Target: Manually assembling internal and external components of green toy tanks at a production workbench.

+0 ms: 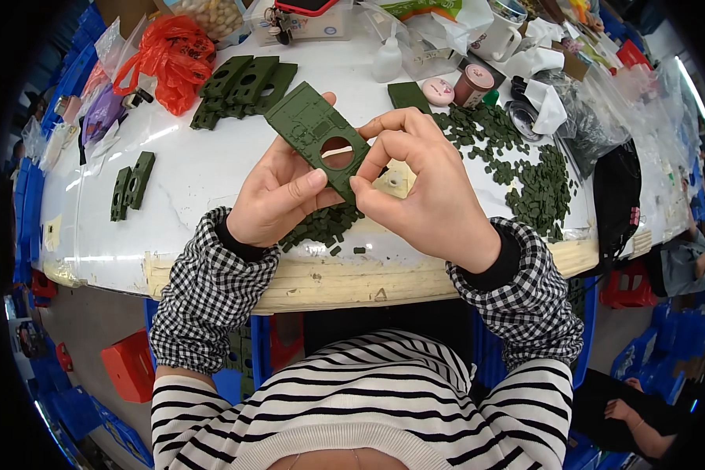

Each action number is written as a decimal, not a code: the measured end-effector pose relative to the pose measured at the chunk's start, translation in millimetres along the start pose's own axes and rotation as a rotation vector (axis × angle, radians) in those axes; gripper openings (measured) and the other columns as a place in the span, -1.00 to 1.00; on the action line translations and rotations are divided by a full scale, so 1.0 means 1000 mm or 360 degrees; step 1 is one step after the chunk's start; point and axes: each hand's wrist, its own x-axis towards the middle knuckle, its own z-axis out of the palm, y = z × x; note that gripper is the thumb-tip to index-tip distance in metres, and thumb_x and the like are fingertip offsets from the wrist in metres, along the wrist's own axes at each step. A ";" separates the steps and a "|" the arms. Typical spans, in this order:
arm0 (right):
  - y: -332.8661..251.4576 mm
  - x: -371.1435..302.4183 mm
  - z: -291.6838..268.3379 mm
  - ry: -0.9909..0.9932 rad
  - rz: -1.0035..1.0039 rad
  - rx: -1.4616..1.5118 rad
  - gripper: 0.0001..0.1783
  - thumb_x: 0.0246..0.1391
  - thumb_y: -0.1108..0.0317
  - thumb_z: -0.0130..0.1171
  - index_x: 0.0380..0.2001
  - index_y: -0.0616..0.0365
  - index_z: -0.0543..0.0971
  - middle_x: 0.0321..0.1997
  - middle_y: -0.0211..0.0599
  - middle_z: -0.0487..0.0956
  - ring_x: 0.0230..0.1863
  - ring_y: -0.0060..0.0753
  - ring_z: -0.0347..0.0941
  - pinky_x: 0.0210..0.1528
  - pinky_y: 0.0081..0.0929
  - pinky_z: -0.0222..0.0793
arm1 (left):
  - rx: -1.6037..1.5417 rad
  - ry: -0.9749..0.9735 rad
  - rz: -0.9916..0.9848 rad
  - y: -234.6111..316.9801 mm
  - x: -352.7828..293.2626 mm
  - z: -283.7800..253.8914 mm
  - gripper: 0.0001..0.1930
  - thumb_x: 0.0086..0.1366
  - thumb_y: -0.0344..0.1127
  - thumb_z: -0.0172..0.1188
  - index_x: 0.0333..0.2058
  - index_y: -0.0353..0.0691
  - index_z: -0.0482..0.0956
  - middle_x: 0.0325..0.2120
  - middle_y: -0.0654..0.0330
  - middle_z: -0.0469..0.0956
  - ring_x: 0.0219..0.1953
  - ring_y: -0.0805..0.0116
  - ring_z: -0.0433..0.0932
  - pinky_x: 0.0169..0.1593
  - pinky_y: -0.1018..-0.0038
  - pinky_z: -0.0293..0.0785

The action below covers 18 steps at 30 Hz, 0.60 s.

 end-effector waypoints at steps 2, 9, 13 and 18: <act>0.000 0.000 0.000 -0.0002 -0.0020 -0.0011 -0.88 -0.16 0.45 0.30 -0.56 0.19 0.53 -0.11 -0.13 0.51 -0.04 -0.19 0.45 0.06 -0.33 0.32 | 0.0003 -0.0011 0.0019 0.000 0.000 0.000 -0.20 0.38 -0.39 0.06 0.43 -0.08 -0.25 0.21 0.11 0.24 0.29 0.18 0.29 0.25 0.18 0.42; -0.001 -0.001 -0.002 -0.0023 -0.0054 -0.0036 -0.87 -0.12 0.45 0.31 -0.55 0.19 0.53 -0.12 -0.13 0.51 -0.02 -0.21 0.45 0.07 -0.34 0.31 | -0.0001 -0.0026 0.0004 0.002 0.000 0.002 -0.20 0.38 -0.39 0.06 0.42 -0.10 -0.24 0.23 0.08 0.23 0.29 0.17 0.30 0.25 0.18 0.42; 0.001 -0.006 -0.010 0.0019 0.0123 0.0465 -0.88 0.04 0.45 0.25 -0.39 0.24 0.52 -0.14 -0.22 0.49 0.02 -0.34 0.42 0.13 -0.39 0.28 | -0.0039 -0.0058 -0.0001 0.009 0.001 0.006 -0.20 0.37 -0.38 0.07 0.42 -0.11 -0.24 0.27 -0.05 0.20 0.29 0.10 0.30 0.26 0.14 0.40; -0.002 -0.016 -0.010 0.0051 0.0381 0.0808 -0.84 0.18 0.47 0.15 -0.19 0.28 0.45 -0.15 -0.33 0.46 0.00 -0.48 0.39 0.16 -0.42 0.26 | -0.0064 -0.0114 -0.0021 0.011 0.002 0.005 -0.20 0.36 -0.36 0.08 0.42 -0.11 -0.23 0.28 -0.14 0.18 0.30 0.06 0.29 0.27 0.07 0.37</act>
